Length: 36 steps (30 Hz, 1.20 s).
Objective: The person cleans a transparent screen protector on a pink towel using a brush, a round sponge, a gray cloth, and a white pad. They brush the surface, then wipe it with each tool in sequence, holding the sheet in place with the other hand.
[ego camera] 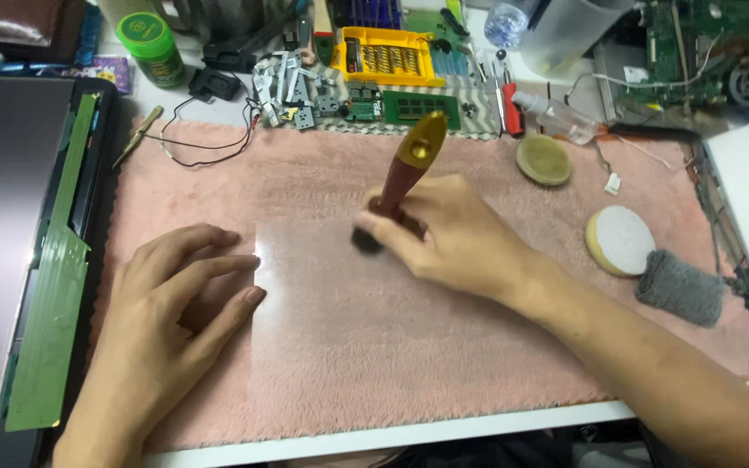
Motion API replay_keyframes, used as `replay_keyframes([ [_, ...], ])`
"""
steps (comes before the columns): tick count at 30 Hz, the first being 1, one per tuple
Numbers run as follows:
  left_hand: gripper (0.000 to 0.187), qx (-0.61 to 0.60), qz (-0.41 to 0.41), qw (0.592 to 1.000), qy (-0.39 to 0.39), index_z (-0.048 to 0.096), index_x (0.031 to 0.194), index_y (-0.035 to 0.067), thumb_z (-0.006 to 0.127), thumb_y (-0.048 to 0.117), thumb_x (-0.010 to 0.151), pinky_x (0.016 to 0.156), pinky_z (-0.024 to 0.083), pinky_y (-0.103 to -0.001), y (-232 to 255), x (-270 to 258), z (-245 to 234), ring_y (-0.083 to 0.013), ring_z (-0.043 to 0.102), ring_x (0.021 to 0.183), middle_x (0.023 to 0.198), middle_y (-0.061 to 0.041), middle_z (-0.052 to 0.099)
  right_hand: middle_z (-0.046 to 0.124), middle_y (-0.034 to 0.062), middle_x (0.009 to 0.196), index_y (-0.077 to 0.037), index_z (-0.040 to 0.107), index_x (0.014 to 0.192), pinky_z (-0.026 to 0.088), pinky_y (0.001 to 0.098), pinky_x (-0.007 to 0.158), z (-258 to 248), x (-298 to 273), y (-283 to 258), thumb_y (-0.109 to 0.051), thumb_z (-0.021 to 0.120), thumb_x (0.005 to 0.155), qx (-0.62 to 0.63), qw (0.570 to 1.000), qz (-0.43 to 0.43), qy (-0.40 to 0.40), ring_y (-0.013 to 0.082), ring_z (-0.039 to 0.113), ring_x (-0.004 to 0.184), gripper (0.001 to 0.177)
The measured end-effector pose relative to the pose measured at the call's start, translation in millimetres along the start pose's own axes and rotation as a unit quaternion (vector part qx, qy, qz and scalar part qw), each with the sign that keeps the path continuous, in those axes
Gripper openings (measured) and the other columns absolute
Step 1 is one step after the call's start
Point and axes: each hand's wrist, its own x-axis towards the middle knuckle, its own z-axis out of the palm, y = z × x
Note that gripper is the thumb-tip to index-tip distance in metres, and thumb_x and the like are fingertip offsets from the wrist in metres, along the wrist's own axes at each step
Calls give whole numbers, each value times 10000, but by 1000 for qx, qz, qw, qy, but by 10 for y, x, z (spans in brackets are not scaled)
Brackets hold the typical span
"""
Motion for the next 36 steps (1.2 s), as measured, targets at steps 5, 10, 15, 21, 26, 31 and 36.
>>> replay_keyframes([
  [5,340,0,13,1000,1,858,1297,159,857,286,982,1217,453,-478,-24,-2,13,-287,657,1426,1462,-75,739,920,144,920,-9,852,1047,602,214,441,-136,-143,24,-232,639,1167,-41,996,67,-40,179,774,511,331],
  [10,307,9,16,1000,1,852,1279,180,856,281,988,1197,450,-473,-20,-3,21,-293,675,1393,1457,-75,743,827,121,876,5,778,1063,648,179,527,-49,-220,133,-92,725,1149,-57,997,-24,55,182,715,549,140],
  [15,325,22,0,1000,-3,851,1304,178,851,285,997,1237,434,-489,-8,-15,18,-305,647,1444,1488,-71,733,929,187,934,61,835,974,528,205,333,-108,-329,123,-194,636,1162,5,999,42,-3,166,741,440,374],
  [21,304,23,1,1000,-9,856,1272,167,857,282,990,1259,413,-484,-41,-24,28,-297,640,1443,1472,-67,735,838,145,939,37,818,1112,617,213,528,-20,-275,148,-28,736,1115,-2,995,-93,39,182,742,625,105],
  [26,308,21,-16,999,-19,863,1285,177,844,292,1001,1267,397,-499,32,-11,-7,-295,623,1462,1485,-59,727,821,123,853,-13,789,966,615,276,573,-164,-398,164,-199,653,1160,-46,998,-35,-17,207,720,614,301],
  [31,328,24,-10,1000,-12,860,1299,163,861,281,993,1280,402,-489,-2,-24,16,-303,625,1459,1491,-75,724,799,65,822,-20,796,942,739,269,752,-115,-392,108,-101,736,1158,-91,992,-82,15,164,751,645,238],
  [36,310,24,-10,1000,-14,862,1289,162,851,280,1002,1267,411,-512,20,-16,-6,-312,635,1465,1490,-76,733,833,55,864,-89,826,1048,615,182,528,-218,-503,22,-273,706,1128,-19,991,42,-124,139,718,577,234],
])
